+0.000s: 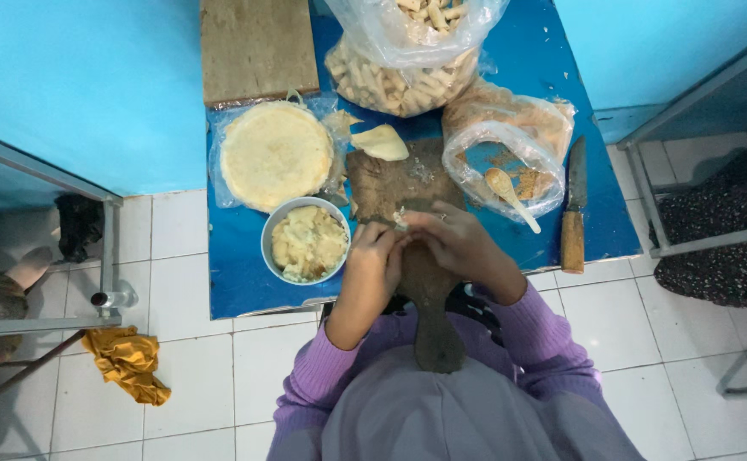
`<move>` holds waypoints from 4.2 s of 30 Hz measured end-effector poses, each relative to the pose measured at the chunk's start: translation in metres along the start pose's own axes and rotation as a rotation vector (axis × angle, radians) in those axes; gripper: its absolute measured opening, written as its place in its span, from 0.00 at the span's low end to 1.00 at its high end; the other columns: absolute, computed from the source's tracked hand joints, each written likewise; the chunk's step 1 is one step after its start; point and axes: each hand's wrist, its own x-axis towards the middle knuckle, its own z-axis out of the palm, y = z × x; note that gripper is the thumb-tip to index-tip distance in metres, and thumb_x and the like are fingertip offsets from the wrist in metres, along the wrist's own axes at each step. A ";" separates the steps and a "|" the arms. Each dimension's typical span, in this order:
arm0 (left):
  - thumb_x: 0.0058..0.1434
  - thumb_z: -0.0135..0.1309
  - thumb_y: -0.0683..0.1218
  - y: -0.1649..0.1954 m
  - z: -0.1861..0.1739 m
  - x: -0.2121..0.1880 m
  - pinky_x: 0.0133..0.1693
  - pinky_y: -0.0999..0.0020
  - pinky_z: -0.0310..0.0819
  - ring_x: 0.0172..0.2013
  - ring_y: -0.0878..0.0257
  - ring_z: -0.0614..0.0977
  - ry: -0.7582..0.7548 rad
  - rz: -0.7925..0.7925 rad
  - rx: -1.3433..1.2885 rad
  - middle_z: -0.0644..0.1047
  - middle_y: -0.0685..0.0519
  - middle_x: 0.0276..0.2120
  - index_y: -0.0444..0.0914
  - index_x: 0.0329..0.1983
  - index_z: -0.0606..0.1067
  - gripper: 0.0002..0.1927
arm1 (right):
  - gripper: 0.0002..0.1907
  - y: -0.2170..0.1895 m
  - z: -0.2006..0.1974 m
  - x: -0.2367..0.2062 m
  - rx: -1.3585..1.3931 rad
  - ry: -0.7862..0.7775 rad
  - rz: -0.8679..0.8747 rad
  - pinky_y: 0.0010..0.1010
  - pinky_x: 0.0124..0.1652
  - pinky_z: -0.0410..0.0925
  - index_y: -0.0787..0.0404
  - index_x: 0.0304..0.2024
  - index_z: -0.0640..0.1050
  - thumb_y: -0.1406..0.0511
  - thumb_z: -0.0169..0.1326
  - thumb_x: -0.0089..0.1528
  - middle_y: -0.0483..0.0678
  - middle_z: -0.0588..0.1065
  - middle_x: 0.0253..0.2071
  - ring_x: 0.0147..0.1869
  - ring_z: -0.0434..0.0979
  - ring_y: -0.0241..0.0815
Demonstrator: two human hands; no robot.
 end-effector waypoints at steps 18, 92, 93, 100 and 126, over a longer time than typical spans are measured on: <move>0.65 0.53 0.38 -0.002 0.026 -0.009 0.46 0.53 0.72 0.45 0.42 0.76 0.161 -0.043 0.223 0.74 0.40 0.43 0.31 0.46 0.75 0.07 | 0.24 -0.003 0.009 0.005 -0.263 0.050 -0.097 0.42 0.49 0.65 0.61 0.58 0.75 0.73 0.59 0.59 0.49 0.74 0.41 0.47 0.73 0.50; 0.67 0.56 0.36 -0.010 0.020 -0.040 0.40 0.78 0.73 0.38 0.73 0.77 0.142 -0.204 -0.748 0.77 0.54 0.40 0.31 0.48 0.71 0.09 | 0.26 -0.050 0.025 -0.024 0.096 0.361 0.241 0.29 0.47 0.76 0.63 0.54 0.76 0.69 0.71 0.55 0.49 0.83 0.41 0.47 0.87 0.43; 0.67 0.57 0.36 -0.008 0.019 -0.038 0.41 0.78 0.74 0.38 0.72 0.78 0.135 -0.222 -0.760 0.77 0.54 0.40 0.31 0.48 0.72 0.09 | 0.26 -0.049 0.025 -0.026 0.108 0.356 0.236 0.29 0.47 0.76 0.63 0.54 0.76 0.69 0.70 0.55 0.49 0.83 0.40 0.46 0.86 0.42; 0.69 0.56 0.37 0.000 0.012 -0.036 0.38 0.77 0.76 0.37 0.72 0.82 0.137 -0.330 -0.721 0.81 0.52 0.36 0.32 0.45 0.74 0.05 | 0.26 -0.048 0.026 -0.031 0.217 0.341 0.231 0.28 0.47 0.77 0.64 0.57 0.75 0.71 0.69 0.57 0.49 0.83 0.42 0.46 0.87 0.40; 0.74 0.46 0.38 -0.026 0.017 -0.051 0.32 0.79 0.60 0.30 0.77 0.65 0.372 -0.328 -0.798 0.68 0.61 0.30 0.36 0.39 0.68 0.05 | 0.20 0.003 0.018 -0.010 -0.225 0.182 -0.050 0.38 0.50 0.75 0.61 0.57 0.72 0.76 0.55 0.63 0.54 0.78 0.50 0.54 0.81 0.53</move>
